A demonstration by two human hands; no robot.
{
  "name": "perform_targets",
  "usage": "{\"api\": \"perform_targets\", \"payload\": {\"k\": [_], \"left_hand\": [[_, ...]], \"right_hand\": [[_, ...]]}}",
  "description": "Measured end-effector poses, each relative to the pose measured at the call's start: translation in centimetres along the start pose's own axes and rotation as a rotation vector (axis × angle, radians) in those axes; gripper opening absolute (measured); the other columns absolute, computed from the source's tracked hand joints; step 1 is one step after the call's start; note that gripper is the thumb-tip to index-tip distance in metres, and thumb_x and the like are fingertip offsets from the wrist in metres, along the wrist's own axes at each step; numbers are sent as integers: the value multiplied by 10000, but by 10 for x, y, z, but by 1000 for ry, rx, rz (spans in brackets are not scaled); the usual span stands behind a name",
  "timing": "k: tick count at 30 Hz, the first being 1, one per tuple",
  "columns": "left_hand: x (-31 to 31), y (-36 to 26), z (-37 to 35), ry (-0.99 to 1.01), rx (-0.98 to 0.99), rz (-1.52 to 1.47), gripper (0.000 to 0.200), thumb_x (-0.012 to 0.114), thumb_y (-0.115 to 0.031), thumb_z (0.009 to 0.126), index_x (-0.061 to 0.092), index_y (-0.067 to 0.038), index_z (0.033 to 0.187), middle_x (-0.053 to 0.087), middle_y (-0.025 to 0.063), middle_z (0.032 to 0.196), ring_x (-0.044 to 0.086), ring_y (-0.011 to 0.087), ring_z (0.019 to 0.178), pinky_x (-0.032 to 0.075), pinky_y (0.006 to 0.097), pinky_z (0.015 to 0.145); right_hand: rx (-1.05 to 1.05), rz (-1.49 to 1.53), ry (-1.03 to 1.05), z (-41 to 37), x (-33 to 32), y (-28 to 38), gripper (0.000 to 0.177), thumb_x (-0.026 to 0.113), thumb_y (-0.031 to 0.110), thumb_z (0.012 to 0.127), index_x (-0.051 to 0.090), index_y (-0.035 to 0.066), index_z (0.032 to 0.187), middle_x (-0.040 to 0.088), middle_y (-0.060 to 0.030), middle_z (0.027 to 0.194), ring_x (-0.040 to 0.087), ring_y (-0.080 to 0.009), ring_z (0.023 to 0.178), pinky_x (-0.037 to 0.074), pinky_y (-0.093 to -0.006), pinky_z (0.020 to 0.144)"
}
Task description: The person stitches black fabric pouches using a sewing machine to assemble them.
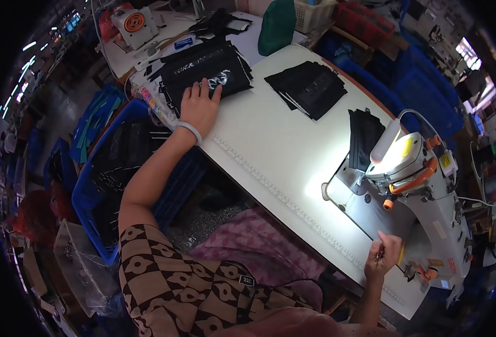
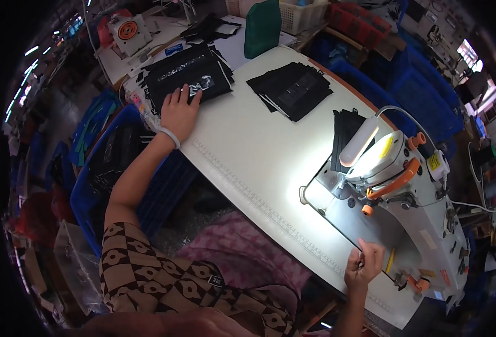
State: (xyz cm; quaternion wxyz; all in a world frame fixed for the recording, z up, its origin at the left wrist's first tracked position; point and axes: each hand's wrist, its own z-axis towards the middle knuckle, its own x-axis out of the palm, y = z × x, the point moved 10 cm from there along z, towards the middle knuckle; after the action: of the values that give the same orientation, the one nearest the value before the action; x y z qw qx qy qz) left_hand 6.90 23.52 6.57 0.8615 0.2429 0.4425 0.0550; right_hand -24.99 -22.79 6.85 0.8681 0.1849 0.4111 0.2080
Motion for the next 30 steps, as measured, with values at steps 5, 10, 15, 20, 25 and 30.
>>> {"api": "perform_targets", "payload": {"k": [5,10,15,20,25,30], "left_hand": [[-17,48,14,-15,-249,-509,390,525,-232,1033,625,-129,1396,595,214,1417,606,339,1247,470,470,1050],[-5,86,18,-189,-433,-1188,330,533,-271,1049,712,-154,1300,650,161,1375,622,326,1217,483,455,1021],[-5,46,4,-74,-217,-860,298,621,-256,1002,741,-147,1252,671,146,1340,611,347,1222,467,478,1040],[-40,27,-3,-390,-3,-533,411,738,-255,908,692,-111,1290,663,160,1283,591,367,1219,470,445,1033],[-1,47,18,-127,-138,-422,742,838,-232,761,556,-123,1439,626,136,1234,580,342,1154,452,449,1008],[-3,48,33,54,-228,-374,554,826,-173,792,628,-113,1306,611,141,1258,609,328,1150,506,453,919]], "right_hand": [[36,62,14,1,6,13,160,663,75,938,720,38,1083,550,-41,948,435,-97,693,347,-247,573],[26,144,20,6,22,33,147,674,83,935,724,48,1068,558,-37,915,437,-91,679,347,-247,559],[0,264,81,8,50,58,147,690,66,918,730,54,1059,576,-34,890,455,-85,649,367,-249,552],[-3,283,108,8,64,68,154,706,38,897,740,59,1046,590,-34,888,467,-82,623,384,-247,543],[40,277,108,4,62,61,147,717,25,891,754,66,1027,590,-29,855,480,-80,619,391,-238,539],[23,313,98,3,62,63,146,708,19,897,757,65,1027,590,-20,833,489,-85,622,399,-242,543]]}}
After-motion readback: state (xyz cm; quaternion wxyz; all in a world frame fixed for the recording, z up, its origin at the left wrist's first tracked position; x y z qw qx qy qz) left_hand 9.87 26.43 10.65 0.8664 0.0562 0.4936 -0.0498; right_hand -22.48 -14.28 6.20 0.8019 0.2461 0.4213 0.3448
